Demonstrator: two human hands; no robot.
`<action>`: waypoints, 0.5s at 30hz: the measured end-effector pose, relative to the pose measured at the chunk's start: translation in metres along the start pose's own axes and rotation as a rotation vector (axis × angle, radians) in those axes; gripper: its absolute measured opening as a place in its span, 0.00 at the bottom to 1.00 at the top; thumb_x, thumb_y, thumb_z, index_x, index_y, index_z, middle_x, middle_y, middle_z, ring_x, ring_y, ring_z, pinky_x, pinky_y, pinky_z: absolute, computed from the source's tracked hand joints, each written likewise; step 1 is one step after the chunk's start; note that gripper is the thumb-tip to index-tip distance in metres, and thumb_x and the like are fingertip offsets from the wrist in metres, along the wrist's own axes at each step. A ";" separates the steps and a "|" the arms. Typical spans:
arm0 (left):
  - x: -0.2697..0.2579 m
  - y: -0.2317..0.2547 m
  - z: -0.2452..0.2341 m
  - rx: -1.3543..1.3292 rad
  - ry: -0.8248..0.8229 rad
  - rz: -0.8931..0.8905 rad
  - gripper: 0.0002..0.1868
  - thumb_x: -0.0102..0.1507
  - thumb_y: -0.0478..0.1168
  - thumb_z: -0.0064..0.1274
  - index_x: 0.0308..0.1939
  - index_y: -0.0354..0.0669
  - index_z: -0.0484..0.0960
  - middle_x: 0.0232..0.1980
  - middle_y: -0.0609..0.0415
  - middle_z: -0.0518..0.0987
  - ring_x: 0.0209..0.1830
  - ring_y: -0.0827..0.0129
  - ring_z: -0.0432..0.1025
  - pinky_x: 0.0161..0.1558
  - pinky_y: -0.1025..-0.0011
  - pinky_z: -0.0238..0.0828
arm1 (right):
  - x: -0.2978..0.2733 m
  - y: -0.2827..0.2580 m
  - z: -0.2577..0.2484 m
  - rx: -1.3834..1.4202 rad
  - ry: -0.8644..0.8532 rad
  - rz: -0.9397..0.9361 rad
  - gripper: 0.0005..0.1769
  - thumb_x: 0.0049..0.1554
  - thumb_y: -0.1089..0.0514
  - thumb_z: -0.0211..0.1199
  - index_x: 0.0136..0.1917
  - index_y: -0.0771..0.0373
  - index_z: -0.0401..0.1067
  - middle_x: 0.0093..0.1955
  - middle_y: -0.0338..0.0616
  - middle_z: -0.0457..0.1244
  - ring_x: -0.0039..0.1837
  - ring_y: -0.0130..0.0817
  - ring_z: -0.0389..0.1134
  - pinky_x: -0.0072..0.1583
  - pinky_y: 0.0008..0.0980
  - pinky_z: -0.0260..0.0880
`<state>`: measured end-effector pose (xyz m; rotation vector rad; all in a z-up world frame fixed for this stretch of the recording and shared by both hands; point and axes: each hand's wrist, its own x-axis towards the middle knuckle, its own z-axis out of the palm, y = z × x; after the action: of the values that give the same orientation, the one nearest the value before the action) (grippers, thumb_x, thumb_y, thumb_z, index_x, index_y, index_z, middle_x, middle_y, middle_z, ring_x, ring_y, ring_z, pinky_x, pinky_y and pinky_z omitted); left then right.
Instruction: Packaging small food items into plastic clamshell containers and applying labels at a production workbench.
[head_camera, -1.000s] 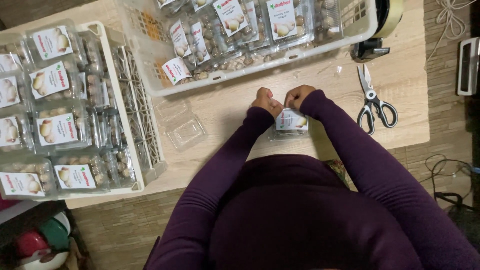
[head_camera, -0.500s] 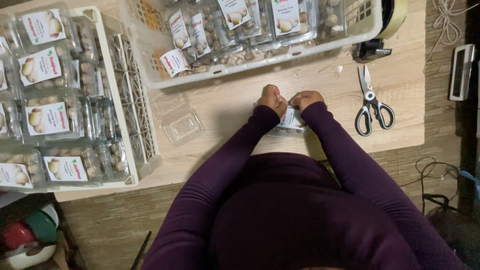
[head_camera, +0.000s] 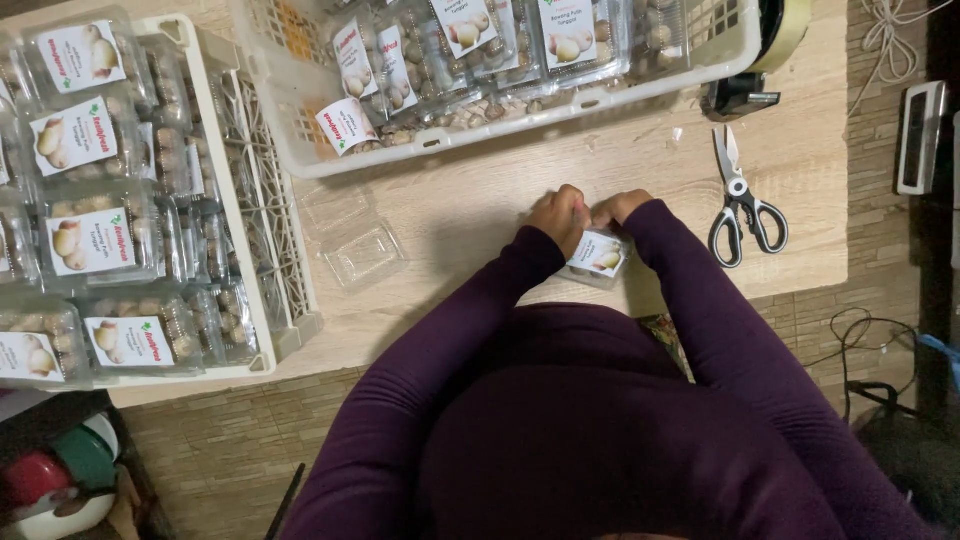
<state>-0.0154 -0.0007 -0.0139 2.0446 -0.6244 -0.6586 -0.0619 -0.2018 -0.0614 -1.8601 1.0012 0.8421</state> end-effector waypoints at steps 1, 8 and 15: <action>0.001 -0.002 0.002 -0.004 -0.012 0.021 0.13 0.64 0.41 0.51 0.44 0.53 0.62 0.39 0.54 0.77 0.47 0.50 0.77 0.47 0.56 0.77 | 0.001 0.001 0.000 -0.025 -0.040 -0.026 0.27 0.37 0.55 0.77 0.51 0.66 0.81 0.49 0.54 0.72 0.55 0.49 0.73 0.56 0.43 0.71; -0.005 -0.001 0.002 -0.005 -0.101 0.098 0.12 0.65 0.41 0.49 0.46 0.55 0.62 0.41 0.50 0.76 0.50 0.50 0.74 0.52 0.55 0.75 | -0.024 -0.010 -0.015 -0.352 -0.188 -0.269 0.14 0.44 0.74 0.71 0.46 0.71 0.84 0.47 0.58 0.73 0.52 0.40 0.74 0.49 0.39 0.73; -0.010 -0.002 0.000 -0.068 -0.094 0.099 0.12 0.64 0.37 0.49 0.44 0.53 0.62 0.42 0.53 0.77 0.50 0.49 0.74 0.52 0.55 0.75 | 0.000 0.010 -0.010 0.108 -0.077 0.046 0.12 0.41 0.66 0.76 0.40 0.72 0.79 0.36 0.58 0.70 0.39 0.42 0.74 0.36 0.37 0.78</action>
<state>-0.0226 0.0062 -0.0134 1.9155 -0.7429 -0.7116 -0.0692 -0.2137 -0.0612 -1.7068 1.0247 0.8637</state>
